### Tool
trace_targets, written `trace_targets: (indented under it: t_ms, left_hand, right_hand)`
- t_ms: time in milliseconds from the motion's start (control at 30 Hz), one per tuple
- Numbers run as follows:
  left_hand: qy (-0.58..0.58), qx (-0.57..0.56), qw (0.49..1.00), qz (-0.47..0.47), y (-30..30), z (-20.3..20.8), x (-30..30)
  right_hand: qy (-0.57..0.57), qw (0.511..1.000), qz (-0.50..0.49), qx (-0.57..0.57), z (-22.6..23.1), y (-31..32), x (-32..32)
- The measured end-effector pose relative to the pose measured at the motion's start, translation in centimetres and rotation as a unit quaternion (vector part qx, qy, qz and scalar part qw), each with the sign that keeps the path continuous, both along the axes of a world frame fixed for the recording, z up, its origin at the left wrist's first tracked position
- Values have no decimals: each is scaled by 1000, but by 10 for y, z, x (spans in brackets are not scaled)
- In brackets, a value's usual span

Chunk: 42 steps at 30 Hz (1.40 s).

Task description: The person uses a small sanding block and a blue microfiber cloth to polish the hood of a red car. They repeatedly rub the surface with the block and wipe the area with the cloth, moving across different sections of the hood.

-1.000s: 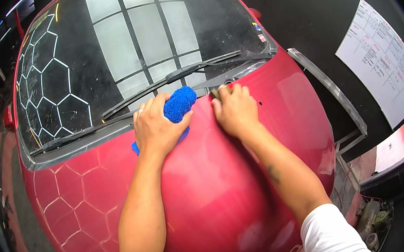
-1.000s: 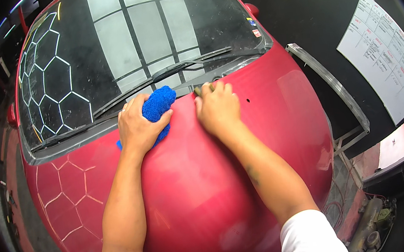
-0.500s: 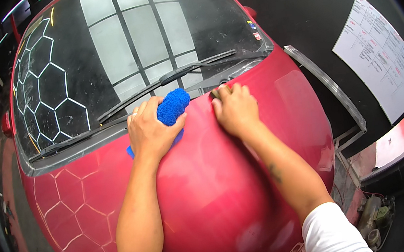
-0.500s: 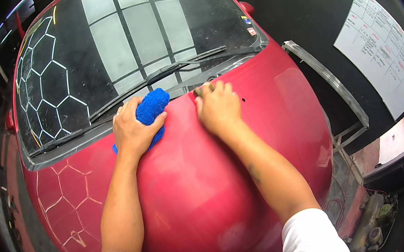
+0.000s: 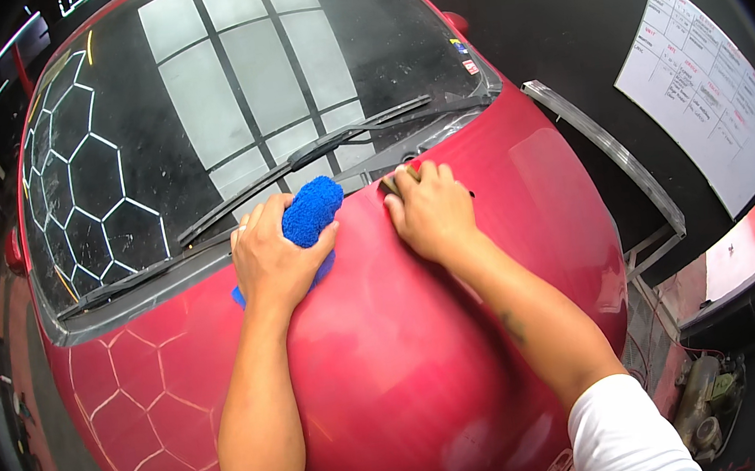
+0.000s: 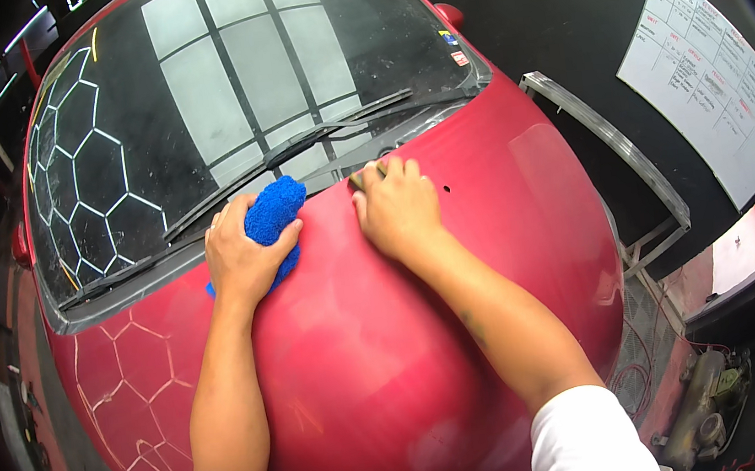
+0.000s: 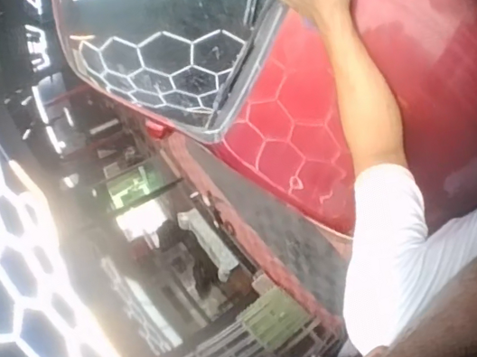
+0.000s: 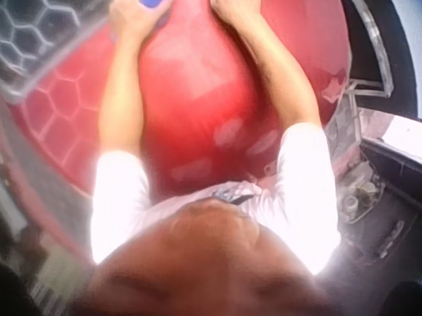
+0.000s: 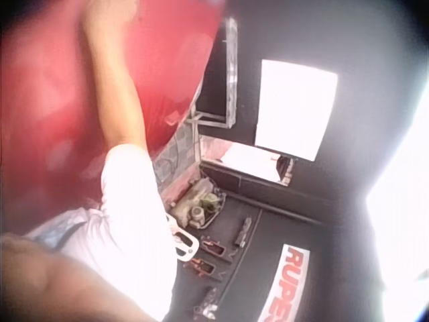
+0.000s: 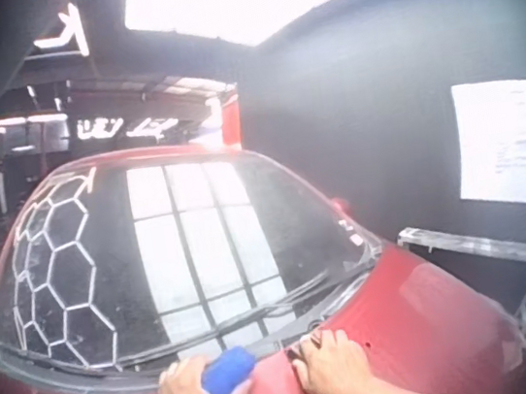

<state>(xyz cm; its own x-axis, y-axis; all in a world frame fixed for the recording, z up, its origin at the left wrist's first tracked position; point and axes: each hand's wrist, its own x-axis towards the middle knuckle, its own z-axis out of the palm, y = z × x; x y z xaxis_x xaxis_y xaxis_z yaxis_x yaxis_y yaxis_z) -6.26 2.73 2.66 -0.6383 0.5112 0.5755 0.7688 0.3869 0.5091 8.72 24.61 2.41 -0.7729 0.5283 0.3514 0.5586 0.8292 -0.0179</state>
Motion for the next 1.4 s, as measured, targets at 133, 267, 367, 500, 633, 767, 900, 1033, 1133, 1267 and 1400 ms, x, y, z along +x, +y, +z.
trace_targets:
  t_ms: [133,267,367,500,633,767,900,1033,1133,1267,1400]
  left_hand:
    - [1,-3,1000,1,1,-1,-2]
    - [6,5,1000,0,3,-2,-3]
    - [4,8,1000,-3,1,-3,-2]
    - [14,9,1000,-1,2,-2,-3]
    - [3,3,1000,-4,0,-1,-2]
    - [8,13,1000,-2,1,0,-2]
    - [-5,11,1000,-3,1,1,-1]
    - [7,6,1000,0,2,0,-2]
    - [3,7,1000,3,2,-1,-2]
    - [9,6,1000,-1,4,-1,-3]
    - [15,9,1000,-10,-6,-4,1]
  right_hand:
    - [87,995,-49,29,-1,3,2]
    - [-6,1000,20,-20,-4,5,2]
    - [35,999,-28,5,-6,3,1]
    - [6,1000,30,2,-3,1,-3]
    - [81,994,-47,52,0,-1,-3]
    - [-7,1000,23,9,-1,-3,-1]
    - [73,995,-61,44,1,-4,-3]
    - [-13,1000,6,-1,4,-7,-2]
    - [58,995,-69,31,6,-12,-3]
    - [4,1000,-5,22,6,-12,-5]
    - [32,996,-70,48,26,9,29]
